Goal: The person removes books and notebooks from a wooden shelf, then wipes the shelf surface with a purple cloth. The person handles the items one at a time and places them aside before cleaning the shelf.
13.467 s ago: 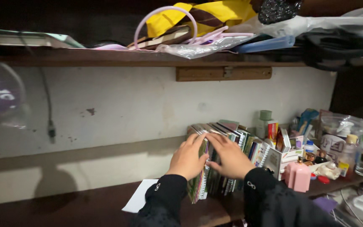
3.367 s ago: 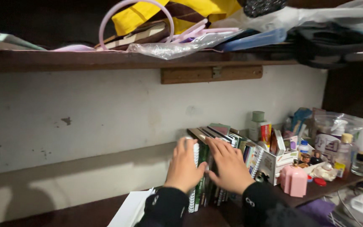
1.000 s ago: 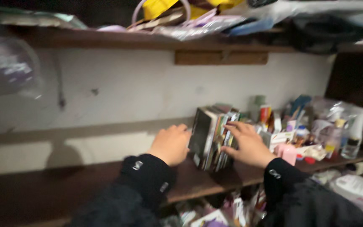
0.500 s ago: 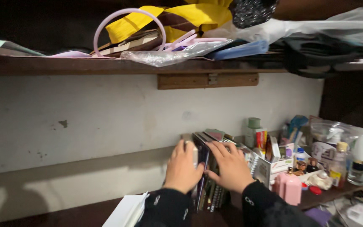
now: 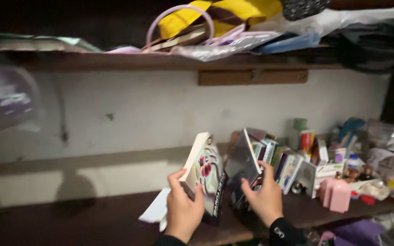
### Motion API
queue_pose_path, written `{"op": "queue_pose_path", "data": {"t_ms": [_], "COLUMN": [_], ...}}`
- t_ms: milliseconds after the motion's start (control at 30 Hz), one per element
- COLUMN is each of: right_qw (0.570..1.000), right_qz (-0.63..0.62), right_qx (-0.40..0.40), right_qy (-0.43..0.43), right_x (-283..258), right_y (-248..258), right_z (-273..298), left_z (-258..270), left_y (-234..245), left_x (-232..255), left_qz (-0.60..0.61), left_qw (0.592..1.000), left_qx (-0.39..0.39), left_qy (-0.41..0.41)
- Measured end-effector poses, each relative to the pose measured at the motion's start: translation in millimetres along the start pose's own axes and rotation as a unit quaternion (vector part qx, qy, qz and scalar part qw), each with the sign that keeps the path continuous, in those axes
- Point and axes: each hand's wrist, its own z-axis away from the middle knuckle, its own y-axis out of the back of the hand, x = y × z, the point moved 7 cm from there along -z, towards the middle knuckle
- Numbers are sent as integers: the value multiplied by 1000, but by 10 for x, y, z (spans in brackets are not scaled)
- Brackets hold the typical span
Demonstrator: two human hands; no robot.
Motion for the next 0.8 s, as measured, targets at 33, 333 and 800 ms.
{"op": "queue_pose_path", "data": {"t_ms": [33,333,800], "right_qw": [999,972,888], "right_qz": [21,-171,-3], "right_qx": [4,-162,-418], "right_qy": [27,12,192], "right_x": [-79,-911,-1786], "right_y": [46,628,368], "right_z": [59,441,2121], "left_z": [87,825,2429], "left_y": [181,2078,3223], "left_x": [85,275,-2457], "left_qz": [33,191,-150], "left_qw": [999,981,975], "left_qx": [5,20,27], "left_qy": [-20,-11,159]}}
